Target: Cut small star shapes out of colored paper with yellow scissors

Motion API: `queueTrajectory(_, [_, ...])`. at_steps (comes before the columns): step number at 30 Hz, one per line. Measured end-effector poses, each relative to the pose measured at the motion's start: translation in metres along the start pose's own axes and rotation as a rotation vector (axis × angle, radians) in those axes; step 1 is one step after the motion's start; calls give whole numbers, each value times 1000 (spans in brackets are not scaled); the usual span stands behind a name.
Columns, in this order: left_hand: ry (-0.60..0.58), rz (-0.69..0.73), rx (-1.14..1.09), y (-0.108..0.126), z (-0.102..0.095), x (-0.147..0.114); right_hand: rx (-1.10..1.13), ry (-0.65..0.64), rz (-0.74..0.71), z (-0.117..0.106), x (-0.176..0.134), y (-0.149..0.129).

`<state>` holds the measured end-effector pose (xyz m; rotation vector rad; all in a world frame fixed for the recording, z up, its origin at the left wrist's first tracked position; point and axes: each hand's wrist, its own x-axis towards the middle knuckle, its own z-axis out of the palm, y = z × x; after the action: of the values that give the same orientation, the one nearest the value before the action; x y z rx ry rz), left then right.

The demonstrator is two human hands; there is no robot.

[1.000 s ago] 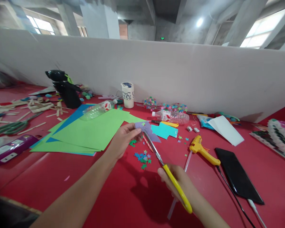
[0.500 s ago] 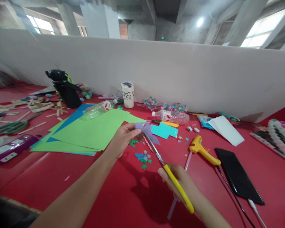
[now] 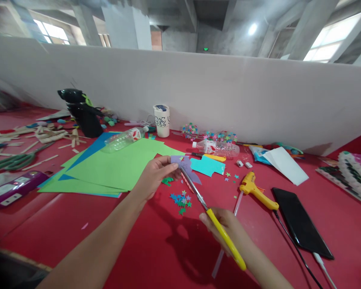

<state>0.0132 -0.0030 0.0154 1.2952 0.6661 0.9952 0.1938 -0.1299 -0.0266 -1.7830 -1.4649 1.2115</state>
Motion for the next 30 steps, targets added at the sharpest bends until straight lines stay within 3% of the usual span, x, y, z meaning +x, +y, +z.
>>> queueTrajectory(12, [-6, -7, 3, 1, 0, 0, -69, 5, -10, -3, -1, -2])
queueTrajectory(24, [23, -7, 34, 1, 6, -4, 43, -27, -65, -1, -1, 2])
queueTrajectory(30, [29, -36, 50, 1, 6, -3, 68, -3, 6, -1, -3, 2])
